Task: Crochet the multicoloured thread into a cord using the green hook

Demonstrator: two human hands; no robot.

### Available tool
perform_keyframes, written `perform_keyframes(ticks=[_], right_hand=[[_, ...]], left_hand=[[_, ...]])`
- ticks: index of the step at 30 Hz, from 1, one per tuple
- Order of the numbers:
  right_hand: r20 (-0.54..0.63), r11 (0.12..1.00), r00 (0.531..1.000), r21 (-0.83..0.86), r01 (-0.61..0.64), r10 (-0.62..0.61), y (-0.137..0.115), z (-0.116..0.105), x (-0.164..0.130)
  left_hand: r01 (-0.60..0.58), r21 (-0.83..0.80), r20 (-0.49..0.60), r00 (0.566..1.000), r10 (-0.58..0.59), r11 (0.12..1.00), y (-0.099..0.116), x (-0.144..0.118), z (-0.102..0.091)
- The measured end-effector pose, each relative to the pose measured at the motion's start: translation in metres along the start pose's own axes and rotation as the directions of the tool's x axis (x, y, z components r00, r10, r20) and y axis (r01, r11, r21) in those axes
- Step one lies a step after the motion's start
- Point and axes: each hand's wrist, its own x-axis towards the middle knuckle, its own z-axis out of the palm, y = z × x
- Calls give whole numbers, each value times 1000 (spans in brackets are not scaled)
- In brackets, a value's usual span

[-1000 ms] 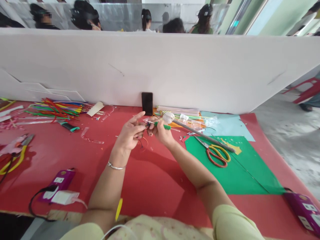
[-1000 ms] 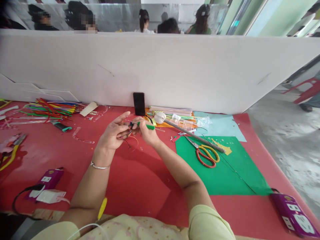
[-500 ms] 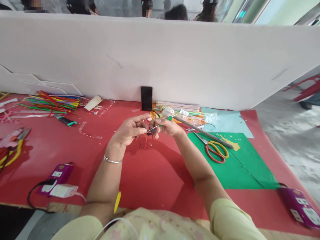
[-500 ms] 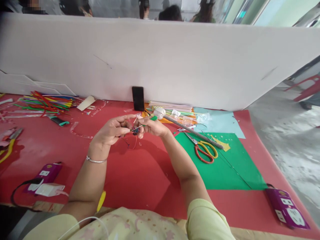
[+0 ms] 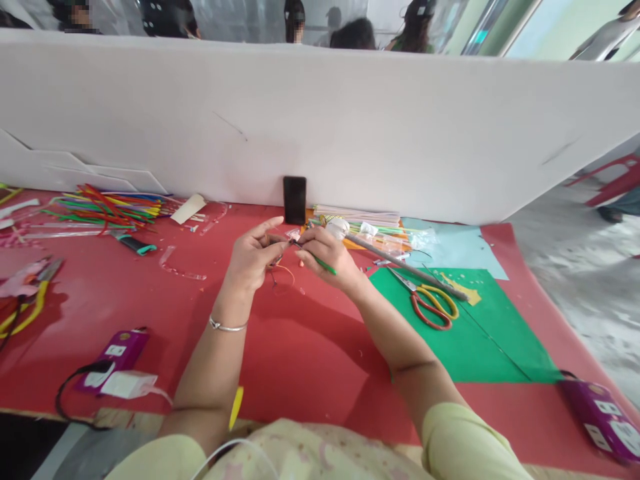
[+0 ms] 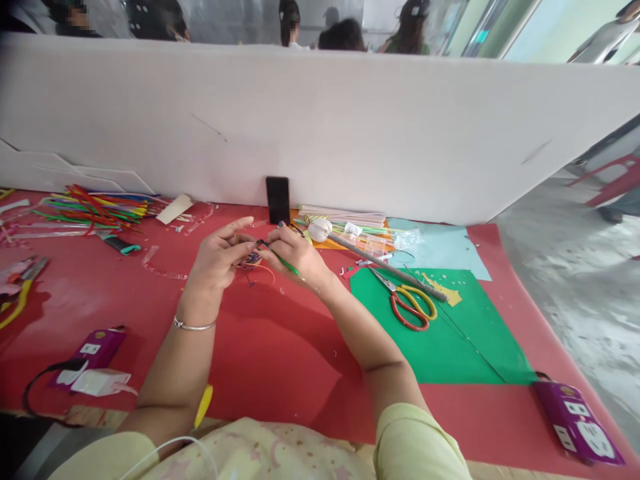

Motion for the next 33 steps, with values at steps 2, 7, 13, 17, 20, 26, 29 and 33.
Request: perform_keyframes(ticks=[2, 7, 13, 17, 20, 26, 29, 33], right_hand=[[-33, 990, 998, -136, 40, -45, 10, 14, -8], [-81, 949, 956, -171, 265, -281, 25, 19, -14], [115, 975, 970, -42, 219, -213, 10, -13, -1], [218, 984, 967, -89, 157, -134, -1, -24, 1], [218, 995, 972, 67, 71, -84, -6, -31, 3], [267, 836, 946, 462, -295, 187, 5, -21, 3], [284, 541, 865, 687, -485, 415, 16, 6, -2], [226, 512, 832, 697, -502, 507, 17, 30, -5]], left_hand=[[20, -69, 8, 1000, -19, 997, 2, -1, 3], [201, -188, 219, 963, -158, 961, 8, -1, -1], [189, 15, 230, 955, -187, 982, 14, 3, -18], [151, 109, 151, 974, -167, 982, 12, 4, -18], [126, 127, 162, 976, -146, 984, 11, 3, -18], [158, 26, 339, 927, -158, 987, 8, 3, -14], [135, -82, 302, 948, -104, 987, 3, 3, -8], [74, -155, 191, 981, -44, 985, 0, 3, -3]])
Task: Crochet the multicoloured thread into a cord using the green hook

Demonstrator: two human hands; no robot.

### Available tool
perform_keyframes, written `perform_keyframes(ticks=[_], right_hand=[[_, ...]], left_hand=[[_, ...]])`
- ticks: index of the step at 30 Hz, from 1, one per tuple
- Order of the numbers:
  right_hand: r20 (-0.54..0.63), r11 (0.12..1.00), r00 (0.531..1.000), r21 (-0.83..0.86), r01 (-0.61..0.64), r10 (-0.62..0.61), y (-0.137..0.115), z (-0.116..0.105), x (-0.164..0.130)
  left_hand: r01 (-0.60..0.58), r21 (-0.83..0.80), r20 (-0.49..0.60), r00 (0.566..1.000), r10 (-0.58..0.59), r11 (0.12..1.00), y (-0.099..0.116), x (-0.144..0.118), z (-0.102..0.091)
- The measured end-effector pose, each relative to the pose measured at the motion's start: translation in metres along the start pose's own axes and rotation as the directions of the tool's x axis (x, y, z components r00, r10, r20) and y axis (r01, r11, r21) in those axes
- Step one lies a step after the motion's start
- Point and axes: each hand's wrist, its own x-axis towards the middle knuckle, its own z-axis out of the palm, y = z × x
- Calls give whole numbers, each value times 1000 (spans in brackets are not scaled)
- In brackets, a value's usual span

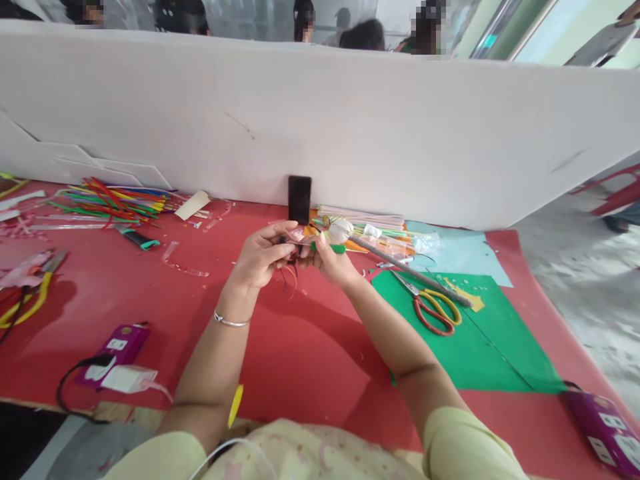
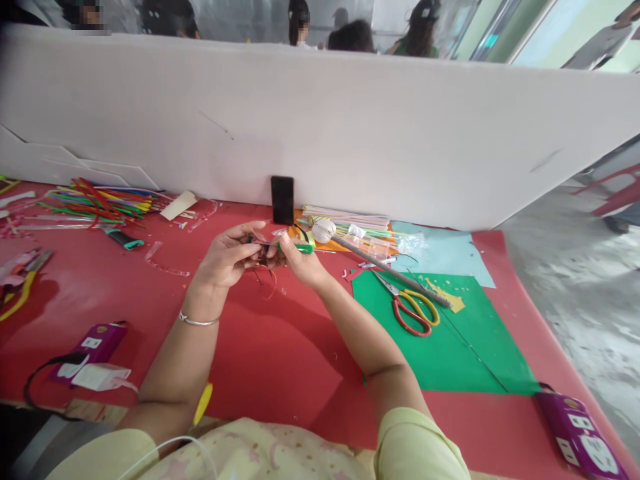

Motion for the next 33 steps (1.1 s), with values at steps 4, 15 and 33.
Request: perform_keyframes(ticks=[4, 15, 33], right_hand=[[-63, 983, 991, -151, 109, -119, -10, 9, -6], [-355, 985, 932, 172, -16, 77, -2, 33, -3], [-235, 992, 972, 124, 26, 4, 21, 15, 4]], left_hand=[[-19, 31, -52, 998, 20, 999, -2, 0, 3], [-285, 535, -156, 892, 424, 795, -29, -1, 12], [9, 9, -124, 992, -7, 1000, -5, -3, 13]])
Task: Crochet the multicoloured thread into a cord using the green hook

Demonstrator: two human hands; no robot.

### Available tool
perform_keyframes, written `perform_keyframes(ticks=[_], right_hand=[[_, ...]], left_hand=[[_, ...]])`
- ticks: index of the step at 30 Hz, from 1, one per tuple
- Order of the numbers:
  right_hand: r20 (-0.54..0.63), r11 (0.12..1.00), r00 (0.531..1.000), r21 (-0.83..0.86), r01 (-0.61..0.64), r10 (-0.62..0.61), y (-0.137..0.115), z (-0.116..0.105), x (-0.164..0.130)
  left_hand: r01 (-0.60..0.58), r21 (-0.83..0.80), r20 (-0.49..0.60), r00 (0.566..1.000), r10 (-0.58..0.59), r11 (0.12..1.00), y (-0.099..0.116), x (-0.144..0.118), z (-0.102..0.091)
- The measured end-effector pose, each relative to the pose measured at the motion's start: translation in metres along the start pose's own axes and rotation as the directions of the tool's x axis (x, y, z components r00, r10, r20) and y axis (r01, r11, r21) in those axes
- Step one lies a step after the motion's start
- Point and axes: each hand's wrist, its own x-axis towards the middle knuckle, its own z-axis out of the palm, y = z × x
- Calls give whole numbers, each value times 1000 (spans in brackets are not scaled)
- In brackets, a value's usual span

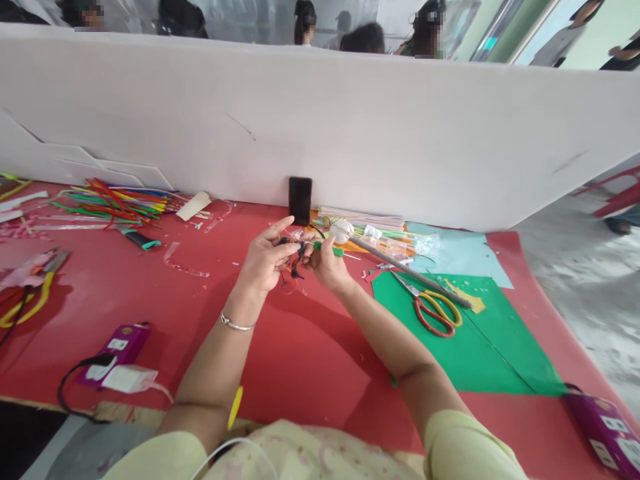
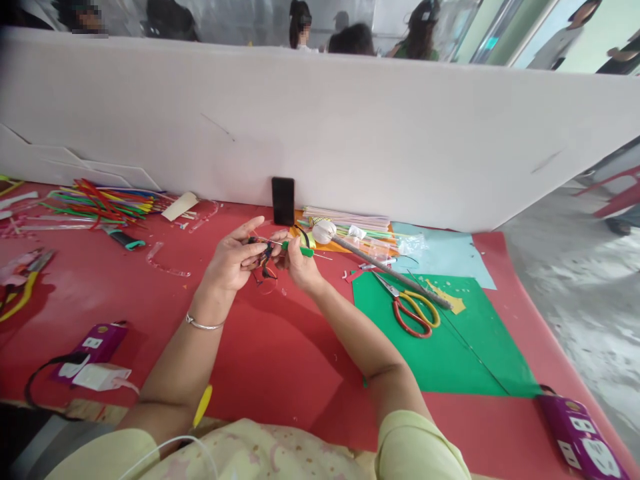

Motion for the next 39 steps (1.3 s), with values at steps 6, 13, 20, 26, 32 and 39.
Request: perform_keyframes(ticks=[6, 13, 20, 26, 32, 39], right_hand=[[91, 933, 964, -244, 263, -249, -11, -13, 0], [240, 775, 886, -429, 464, -398, -40, -20, -4], [362, 788, 866, -390, 476, -344, -51, -28, -3], [398, 762, 866, -445, 471, -302, -62, -28, -5], [388, 750, 862, -447, 487, -327, -60, -25, -8], [440, 660, 808, -478, 579, -391, -53, -30, -6]], left_hand=[[24, -19, -9, 1000, -24, 1000, 2, -1, 1], [16, -11, -12, 1000, -16, 1000, 13, -5, -1], [3, 4, 11, 1000, -3, 1000, 18, -7, -2], [5, 17, 48, 999, -6, 1000, 19, -7, -5], [33, -13, 109, 994, -32, 999, 19, -6, -9], [74, -33, 149, 987, -68, 997, 18, -5, -15]])
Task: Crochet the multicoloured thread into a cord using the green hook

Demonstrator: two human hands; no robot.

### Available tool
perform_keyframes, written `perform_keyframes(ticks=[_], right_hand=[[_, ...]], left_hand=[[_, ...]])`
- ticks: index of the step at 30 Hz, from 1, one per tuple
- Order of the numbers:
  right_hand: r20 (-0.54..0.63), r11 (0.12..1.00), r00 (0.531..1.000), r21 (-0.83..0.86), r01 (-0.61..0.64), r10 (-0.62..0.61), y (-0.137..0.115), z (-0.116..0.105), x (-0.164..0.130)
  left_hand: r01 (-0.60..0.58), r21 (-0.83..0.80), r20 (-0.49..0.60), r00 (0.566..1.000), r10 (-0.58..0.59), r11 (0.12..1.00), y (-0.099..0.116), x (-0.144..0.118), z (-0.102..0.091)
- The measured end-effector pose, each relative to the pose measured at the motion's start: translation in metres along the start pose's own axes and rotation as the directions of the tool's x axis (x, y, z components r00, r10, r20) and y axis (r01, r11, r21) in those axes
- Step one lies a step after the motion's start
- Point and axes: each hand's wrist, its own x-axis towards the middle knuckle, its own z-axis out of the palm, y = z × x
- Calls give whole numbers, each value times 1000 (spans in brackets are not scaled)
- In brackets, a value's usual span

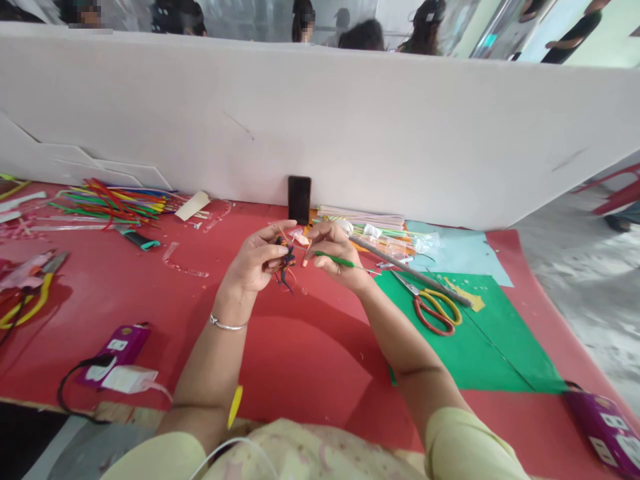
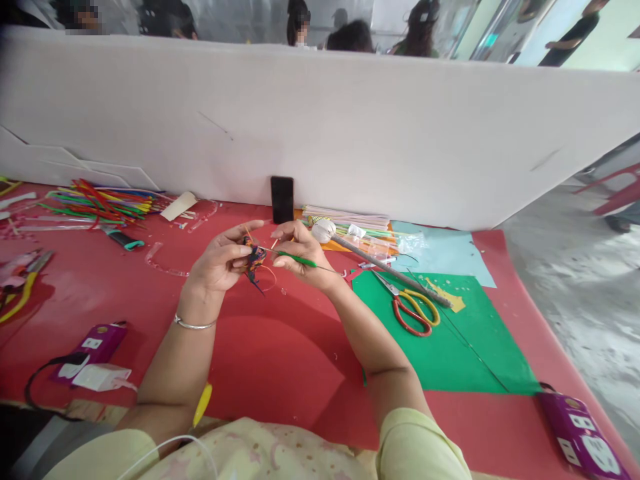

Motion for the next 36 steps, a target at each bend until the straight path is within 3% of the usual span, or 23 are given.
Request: perform_keyframes(ticks=[7, 9, 11, 13, 15, 18, 20, 22, 24, 27, 30, 33, 36], right_hand=[[47, 999, 999, 33, 17, -19, -8, -10, 1], [39, 996, 999, 85, -32, 29, -11, -8, 3], [16, 965, 987, 207, -158, 158, -12, 1, 4], [-25, 868, 943, 398, -296, 332, -9, 17, 4], [-55, 724, 875, 588, -361, 481, -5, 36, 5], [27, 486, 780, 769, -415, 625, -3, 58, 6], [65, 363, 726, 834, -416, 684, -4, 65, 6], [68, 284, 692, 880, -381, 719, -7, 69, 5], [48, 248, 686, 913, -325, 726, -8, 72, 4], [-18, 289, 712, 921, -261, 701, -4, 77, 3], [-109, 463, 769, 847, -259, 630, 5, 74, 1], [-178, 710, 855, 651, -269, 487, 15, 58, -2], [-167, 891, 934, 391, -231, 316, 19, 36, -3]], left_hand=[[-14, 6, 32, 999, 14, 1000, 1, 1, -3], [-47, 33, 24, 999, 46, 998, 1, 0, -1], [-101, 72, -6, 995, 101, 992, -2, 0, 3], [-186, 141, -55, 979, 195, 972, -7, -1, 8], [-294, 279, -107, 937, 333, 914, -15, -1, 12], [-380, 595, -121, 829, 547, 708, -29, 0, 17], [-384, 700, -110, 775, 623, 602, -39, 2, 20], [-372, 727, -133, 749, 649, 578, -47, 5, 23], [-366, 661, -202, 753, 626, 655, -52, 9, 26], [-337, 335, -301, 847, 438, 880, -48, 11, 26], [-178, 41, -226, 957, 183, 983, -33, 9, 21], [-26, -51, -152, 988, 18, 998, -17, 6, 15], [23, -77, -135, 990, -33, 997, -8, 4, 13]])
